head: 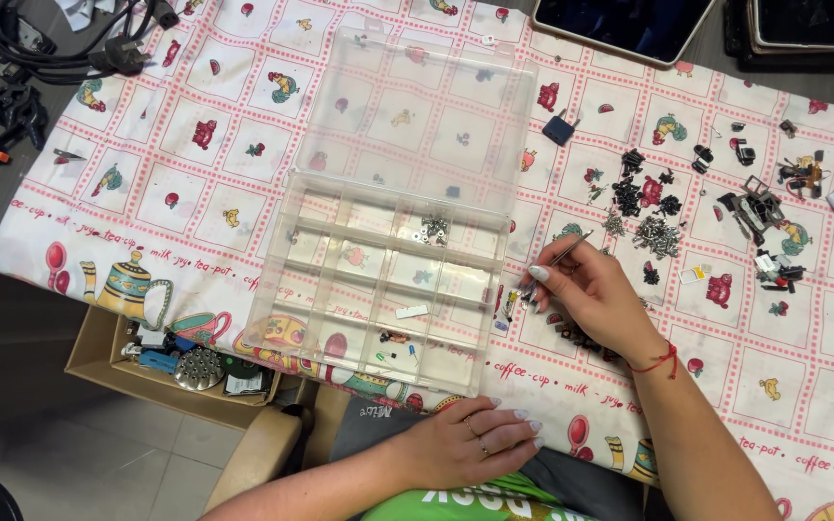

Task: Sorting small electronic or mechanical components into a compartmented plastic organizer box using tweezers.

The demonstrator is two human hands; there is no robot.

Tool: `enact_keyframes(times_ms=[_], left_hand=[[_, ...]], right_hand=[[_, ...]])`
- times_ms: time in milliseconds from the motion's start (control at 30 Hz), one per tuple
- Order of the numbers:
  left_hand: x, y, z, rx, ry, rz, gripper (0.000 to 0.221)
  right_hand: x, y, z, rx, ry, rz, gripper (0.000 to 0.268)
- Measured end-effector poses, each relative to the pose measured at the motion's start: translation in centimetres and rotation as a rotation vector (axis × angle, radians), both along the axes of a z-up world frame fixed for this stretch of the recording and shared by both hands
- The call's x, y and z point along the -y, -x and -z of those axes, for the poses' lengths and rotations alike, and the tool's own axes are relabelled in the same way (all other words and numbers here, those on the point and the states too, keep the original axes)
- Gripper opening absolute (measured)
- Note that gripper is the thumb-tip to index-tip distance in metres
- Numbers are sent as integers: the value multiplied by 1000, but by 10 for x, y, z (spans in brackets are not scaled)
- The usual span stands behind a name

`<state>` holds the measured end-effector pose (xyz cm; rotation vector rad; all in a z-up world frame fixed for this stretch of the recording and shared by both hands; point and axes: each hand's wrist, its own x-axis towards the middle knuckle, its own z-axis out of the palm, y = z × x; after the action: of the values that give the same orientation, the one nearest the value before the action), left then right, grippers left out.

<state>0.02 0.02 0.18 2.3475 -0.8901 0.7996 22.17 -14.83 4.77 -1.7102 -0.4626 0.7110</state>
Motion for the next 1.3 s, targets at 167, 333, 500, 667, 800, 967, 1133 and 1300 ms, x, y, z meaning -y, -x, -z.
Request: enact_keyframes(times_ms=[167,333,500,667,800,967,1133,1300], left_hand=[[-1,1,1,5,-19,-3,17],[1,2,5,-1,-13,-3,17],[-1,2,2,-21,-17,14,18],[0,3,4,-24,-18,5,18],[-1,2,2,-15,-20,9,18],[0,1,2,-7,-9,8,17],[0,2,4,-7,-3,8,17],[-1,2,2,-19,-21,17,18]], right_hand=[[1,0,0,61,-47,-12,7],[-1,2,-7,87,-44,13,7],[-3,3,-8,90,-28,42,9],[-3,2,-7,92,-21,51,8],[-2,3,-3,67,-53,72,8],[-1,2,0,101,-71,76,9],[-2,2,1,86,-69,103,9],[-1,1,2,247,6,101,8]])
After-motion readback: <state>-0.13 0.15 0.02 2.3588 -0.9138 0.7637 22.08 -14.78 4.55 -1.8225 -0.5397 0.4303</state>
